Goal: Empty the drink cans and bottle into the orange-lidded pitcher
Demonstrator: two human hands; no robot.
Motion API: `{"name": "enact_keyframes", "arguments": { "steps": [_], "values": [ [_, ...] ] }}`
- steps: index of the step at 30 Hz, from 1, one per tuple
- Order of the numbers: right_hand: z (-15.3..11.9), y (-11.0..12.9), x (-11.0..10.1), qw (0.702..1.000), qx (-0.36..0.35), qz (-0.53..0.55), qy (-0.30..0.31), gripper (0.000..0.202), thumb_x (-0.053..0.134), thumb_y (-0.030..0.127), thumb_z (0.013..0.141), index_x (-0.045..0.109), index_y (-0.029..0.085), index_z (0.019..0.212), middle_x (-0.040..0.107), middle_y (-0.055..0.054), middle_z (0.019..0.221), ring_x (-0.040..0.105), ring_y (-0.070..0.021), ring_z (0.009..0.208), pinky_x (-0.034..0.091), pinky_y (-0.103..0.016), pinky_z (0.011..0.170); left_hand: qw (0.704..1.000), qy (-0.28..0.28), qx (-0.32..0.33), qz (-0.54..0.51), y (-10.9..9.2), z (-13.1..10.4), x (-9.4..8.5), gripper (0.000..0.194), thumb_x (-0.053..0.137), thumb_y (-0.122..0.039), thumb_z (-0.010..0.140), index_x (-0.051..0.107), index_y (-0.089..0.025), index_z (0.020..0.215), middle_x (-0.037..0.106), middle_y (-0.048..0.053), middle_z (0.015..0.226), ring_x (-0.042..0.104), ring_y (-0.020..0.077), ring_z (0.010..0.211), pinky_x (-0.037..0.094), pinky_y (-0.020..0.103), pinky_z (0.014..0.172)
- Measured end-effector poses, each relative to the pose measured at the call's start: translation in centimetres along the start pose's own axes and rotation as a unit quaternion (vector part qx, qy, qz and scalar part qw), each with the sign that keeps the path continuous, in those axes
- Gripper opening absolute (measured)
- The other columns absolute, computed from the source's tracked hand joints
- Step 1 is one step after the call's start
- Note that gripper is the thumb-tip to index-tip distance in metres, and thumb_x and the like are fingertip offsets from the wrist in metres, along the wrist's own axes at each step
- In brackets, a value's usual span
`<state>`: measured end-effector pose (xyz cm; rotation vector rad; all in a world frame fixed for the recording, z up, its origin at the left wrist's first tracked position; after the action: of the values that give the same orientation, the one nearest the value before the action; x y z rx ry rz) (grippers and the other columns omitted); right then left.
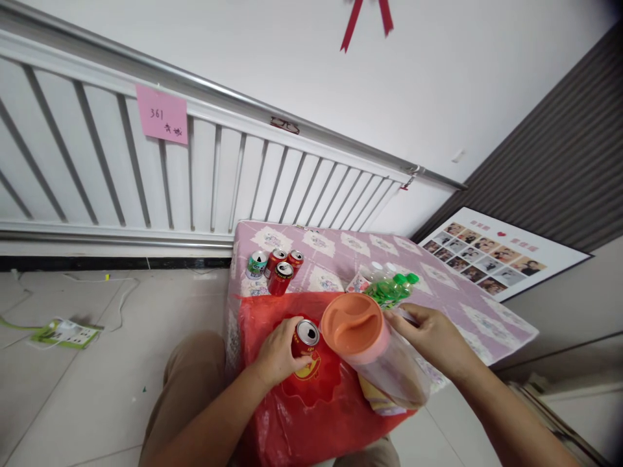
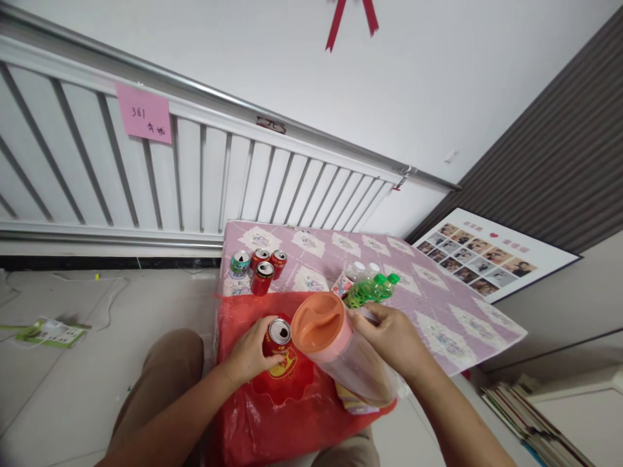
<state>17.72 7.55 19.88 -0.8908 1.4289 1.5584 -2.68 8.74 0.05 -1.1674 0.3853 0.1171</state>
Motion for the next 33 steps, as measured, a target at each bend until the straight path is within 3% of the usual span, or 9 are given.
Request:
{"name": "enact_keyframes", "arguments": {
  "steps": [10,15,33],
  "values": [
    [0.2,1.2,0.0,1.0,-0.02,-0.021,-0.001,0.039,0.054,0.049,0.077,0.041,0.021,0.054,0.038,0.005,0.051,0.038,-0.0103,0.049,0.03,-0.022,0.044,1.0,0.007,-0.01,0.008,0.1,0.0,0.0,0.079,0.081,-0.021,0.06,0.043,-0.027,0.13,0.057,0.007,0.127,0.055,0.0269,0.117,0.044,0.044,0.102],
    [0.2,2.2,0.0,0.999,-0.025,-0.035,0.003,0.037,0.054,0.048,0.076,0.047,0.021,0.053,0.04,0.005,0.049,0.039,-0.0106,0.048,0.03,-0.023,0.043,1.0,0.013,-0.012,0.011,0.0,0.0,0.0,0.08,0.081,-0.02,0.06,0.043,-0.027,0.13,0.057,0.007,0.127,0.054,0.0268,0.118,0.045,0.043,0.102],
    [0.7,3.2,0.8,0.998,-0.034,-0.045,0.027,0.04,0.052,0.052,0.078,0.048,0.02,0.054,0.041,0.004,0.049,0.039,-0.0104,0.048,0.032,-0.022,0.043,1.0,0.01,-0.016,0.003,-0.1,0.1,-0.2,0.08,0.081,-0.018,0.058,0.044,-0.026,0.129,0.057,0.007,0.126,0.055,0.0275,0.117,0.044,0.044,0.101]
  ]
}}
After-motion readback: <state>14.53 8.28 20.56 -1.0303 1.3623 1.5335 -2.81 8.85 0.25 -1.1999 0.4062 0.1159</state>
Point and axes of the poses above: each hand's wrist, its own z-axis towards the middle knuckle, its own x-axis out of the palm, y = z × x, the point moved 10 cm from there along z, towards the middle knuckle
